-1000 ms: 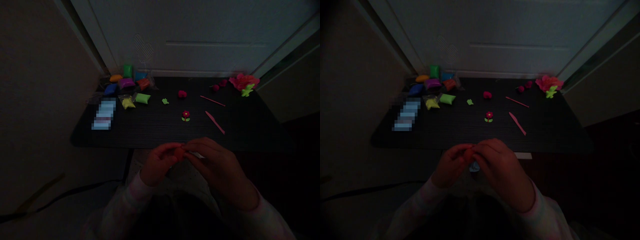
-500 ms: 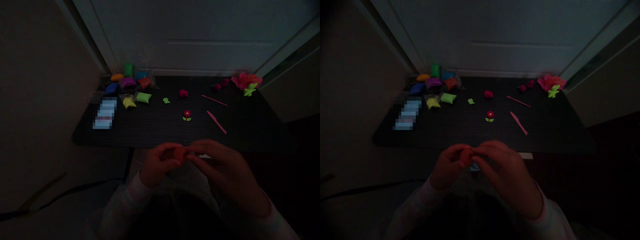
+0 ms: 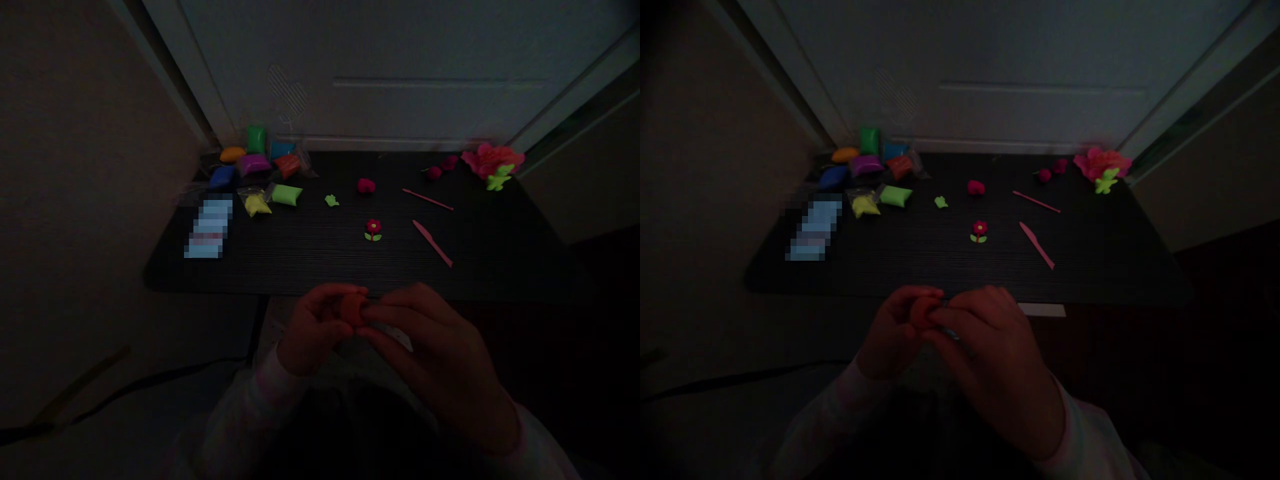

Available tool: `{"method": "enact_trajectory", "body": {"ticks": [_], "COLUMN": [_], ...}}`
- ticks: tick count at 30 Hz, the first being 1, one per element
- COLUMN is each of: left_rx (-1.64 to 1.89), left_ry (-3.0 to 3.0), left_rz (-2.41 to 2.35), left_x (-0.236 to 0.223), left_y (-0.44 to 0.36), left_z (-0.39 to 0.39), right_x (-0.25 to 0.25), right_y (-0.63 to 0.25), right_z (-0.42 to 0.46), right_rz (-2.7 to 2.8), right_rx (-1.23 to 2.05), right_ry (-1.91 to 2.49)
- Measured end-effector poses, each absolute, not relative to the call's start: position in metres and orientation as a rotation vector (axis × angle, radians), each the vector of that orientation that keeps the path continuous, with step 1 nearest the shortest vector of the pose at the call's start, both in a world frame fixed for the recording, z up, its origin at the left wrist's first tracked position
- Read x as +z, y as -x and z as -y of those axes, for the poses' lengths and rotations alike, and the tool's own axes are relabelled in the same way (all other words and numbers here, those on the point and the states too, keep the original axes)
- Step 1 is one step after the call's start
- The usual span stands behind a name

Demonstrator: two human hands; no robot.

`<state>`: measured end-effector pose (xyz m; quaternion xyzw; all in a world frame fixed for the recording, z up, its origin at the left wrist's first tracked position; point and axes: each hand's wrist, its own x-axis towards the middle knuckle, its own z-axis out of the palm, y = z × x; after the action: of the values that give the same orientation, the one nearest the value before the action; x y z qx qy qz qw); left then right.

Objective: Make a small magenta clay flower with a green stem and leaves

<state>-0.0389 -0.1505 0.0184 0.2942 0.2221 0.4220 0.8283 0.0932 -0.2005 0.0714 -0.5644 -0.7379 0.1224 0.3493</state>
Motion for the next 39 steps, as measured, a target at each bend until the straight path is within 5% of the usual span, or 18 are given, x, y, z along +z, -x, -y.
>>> {"method": "enact_trajectory", "body": {"ticks": [28, 39], "left_rx": [0.842, 0.865], "left_ry": [-0.948, -0.784], "left_rz": [-0.506, -0.49], "left_x": [0.0123, 0.0161], "left_y": [0.049, 0.044], "left_z": [0.1443, 0.1499], "right_x": [0.0768, 0.073], "right_y": [-0.0964, -0.0983], "right_z": [0.2002, 0.1998], "right_rz": [1.735, 1.851], "right_rx": [0.601, 0.465], "right_ry": [1.513, 1.521]}}
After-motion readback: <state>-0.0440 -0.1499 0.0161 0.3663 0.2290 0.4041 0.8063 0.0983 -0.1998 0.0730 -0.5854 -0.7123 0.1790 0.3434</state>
